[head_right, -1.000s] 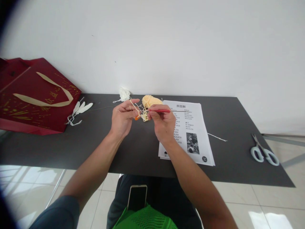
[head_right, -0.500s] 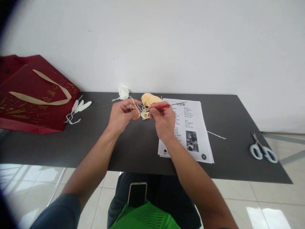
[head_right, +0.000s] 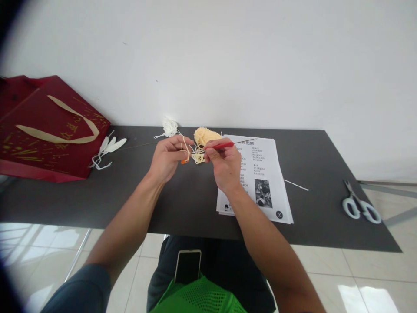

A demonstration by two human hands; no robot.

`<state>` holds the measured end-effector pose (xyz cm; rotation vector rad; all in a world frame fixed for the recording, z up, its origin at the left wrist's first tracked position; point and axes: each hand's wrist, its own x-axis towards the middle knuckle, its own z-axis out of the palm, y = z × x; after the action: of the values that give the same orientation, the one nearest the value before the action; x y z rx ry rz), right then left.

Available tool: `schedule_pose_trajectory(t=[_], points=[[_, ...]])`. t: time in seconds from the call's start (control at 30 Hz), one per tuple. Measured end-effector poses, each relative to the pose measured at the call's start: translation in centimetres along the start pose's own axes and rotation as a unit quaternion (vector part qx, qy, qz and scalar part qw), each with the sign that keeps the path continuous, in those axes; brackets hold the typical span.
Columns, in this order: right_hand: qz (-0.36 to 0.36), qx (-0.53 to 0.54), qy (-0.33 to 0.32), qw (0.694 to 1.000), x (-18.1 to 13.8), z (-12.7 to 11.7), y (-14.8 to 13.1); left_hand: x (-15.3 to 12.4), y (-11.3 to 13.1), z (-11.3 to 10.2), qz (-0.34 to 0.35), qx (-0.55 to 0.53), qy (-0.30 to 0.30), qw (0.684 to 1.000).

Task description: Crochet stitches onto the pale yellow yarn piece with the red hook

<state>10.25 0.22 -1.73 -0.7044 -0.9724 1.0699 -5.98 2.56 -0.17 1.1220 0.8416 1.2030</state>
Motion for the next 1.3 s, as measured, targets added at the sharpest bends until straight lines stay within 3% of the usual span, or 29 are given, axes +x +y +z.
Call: schedule_pose_trajectory(t=[0.23, 0.37, 0.6, 1.3], points=[[0.040, 0.067, -0.002, 0.997, 0.1, 0.4, -0.6, 0.0, 0.4, 0.1, -0.042, -0.063, -0.005, 0.997], [0.106, 0.118, 0.002, 0.987, 0.3, 0.2, -0.5, -0.1, 0.7, 0.3, -0.052, -0.080, -0.008, 0.995], [0.199, 0.186, 0.029, 0.962, 0.4, 0.0, 0.3, -0.2, -0.3, 0.4, -0.007, -0.070, 0.013, 0.997], [0.142, 0.150, 0.062, 0.976, -1.0, 2.1, 0.5, -0.6, -1.5, 2.2, 0.067, -0.041, 0.087, 0.993]])
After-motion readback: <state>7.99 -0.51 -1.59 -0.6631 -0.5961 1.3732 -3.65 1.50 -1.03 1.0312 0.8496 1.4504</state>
